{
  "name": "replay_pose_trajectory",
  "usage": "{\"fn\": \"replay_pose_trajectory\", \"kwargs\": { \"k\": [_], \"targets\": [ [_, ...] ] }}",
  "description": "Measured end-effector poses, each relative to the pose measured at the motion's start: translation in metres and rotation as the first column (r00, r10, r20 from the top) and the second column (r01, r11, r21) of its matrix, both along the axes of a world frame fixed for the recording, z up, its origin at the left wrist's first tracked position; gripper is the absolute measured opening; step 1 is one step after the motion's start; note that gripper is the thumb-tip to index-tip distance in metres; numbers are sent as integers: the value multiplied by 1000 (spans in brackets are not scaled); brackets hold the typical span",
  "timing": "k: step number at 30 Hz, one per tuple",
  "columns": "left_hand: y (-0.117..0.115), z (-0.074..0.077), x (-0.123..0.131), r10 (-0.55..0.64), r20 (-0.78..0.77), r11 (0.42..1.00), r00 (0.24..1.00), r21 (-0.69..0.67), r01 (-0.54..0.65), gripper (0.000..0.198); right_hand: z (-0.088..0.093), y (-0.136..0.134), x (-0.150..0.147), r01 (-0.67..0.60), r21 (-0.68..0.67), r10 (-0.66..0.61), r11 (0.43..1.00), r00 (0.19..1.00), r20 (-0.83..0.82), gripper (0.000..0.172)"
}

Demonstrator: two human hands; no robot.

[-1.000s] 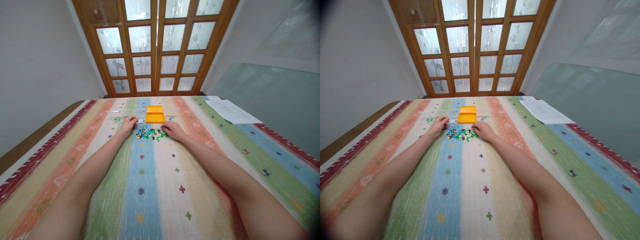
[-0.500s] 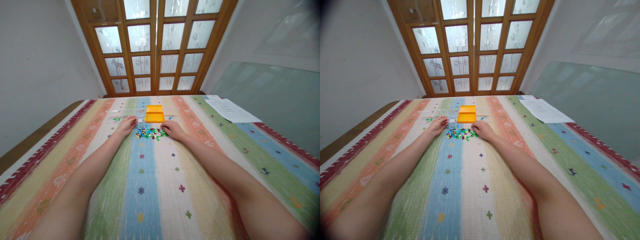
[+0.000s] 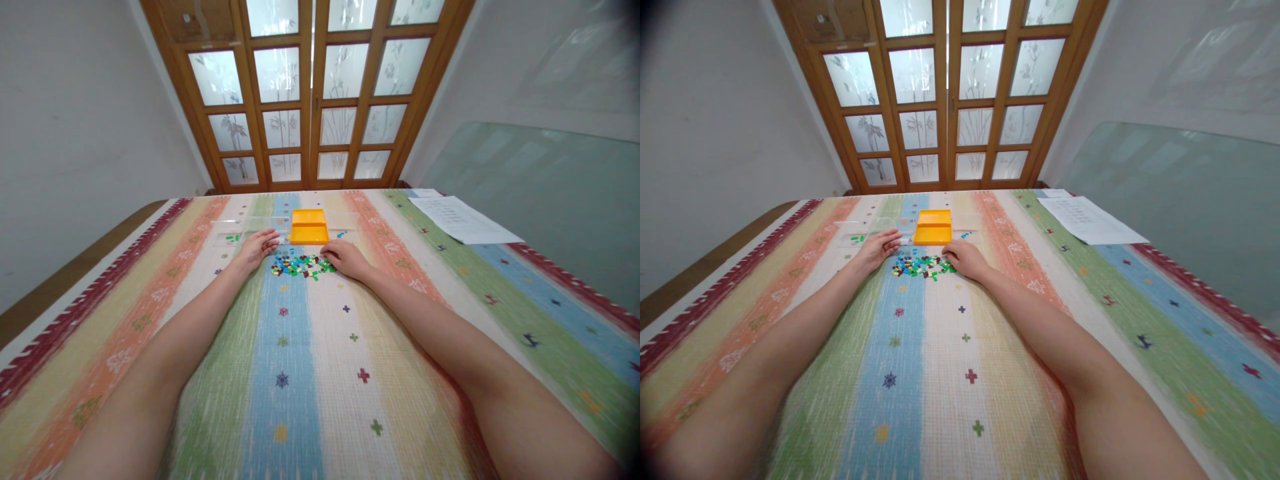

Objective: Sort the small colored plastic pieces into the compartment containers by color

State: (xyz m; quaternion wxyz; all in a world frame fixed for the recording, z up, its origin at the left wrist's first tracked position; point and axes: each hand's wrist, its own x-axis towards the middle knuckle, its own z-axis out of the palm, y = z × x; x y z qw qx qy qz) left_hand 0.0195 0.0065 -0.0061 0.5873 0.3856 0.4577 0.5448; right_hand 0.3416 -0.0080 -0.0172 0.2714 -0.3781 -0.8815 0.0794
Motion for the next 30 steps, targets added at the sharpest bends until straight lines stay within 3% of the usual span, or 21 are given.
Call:
{"fn": "replay_pose_trajectory", "kwargs": {
  "k": [3,5,7,10,12,15,23,30],
  "targets": [
    [2,-5,-2,54,-172,995,984,94,-38,31,0,0,0,-6,4,7,1000,1000,-7,20],
    [3,-8,-5,110,-355,981,928,189,-43,25,0,0,0,-6,6,6,1000,1000,-9,21],
    [3,-10,-7,156,-563,955,811,296,22,21,0,-1,0,-1,4,1,1000,1000,-10,21],
    [-2,-10,-9,230,-798,896,557,397,198,19,-1,-1,0,2,4,-2,1000,1000,-10,21],
    [-6,-9,-8,266,-866,864,423,409,293,19,-1,-1,-1,0,9,0,1000,1000,-9,21],
    [-9,-7,-5,277,-910,843,308,384,377,19,-1,-1,-1,-3,11,3,1000,1000,-11,21],
    [-13,-2,-3,272,-952,852,143,307,425,21,-1,-1,0,-6,12,6,1000,1000,-10,20],
    [-17,1,0,304,-945,854,120,326,405,16,-1,-1,0,-7,8,7,1000,1000,-19,20]
  ]
}}
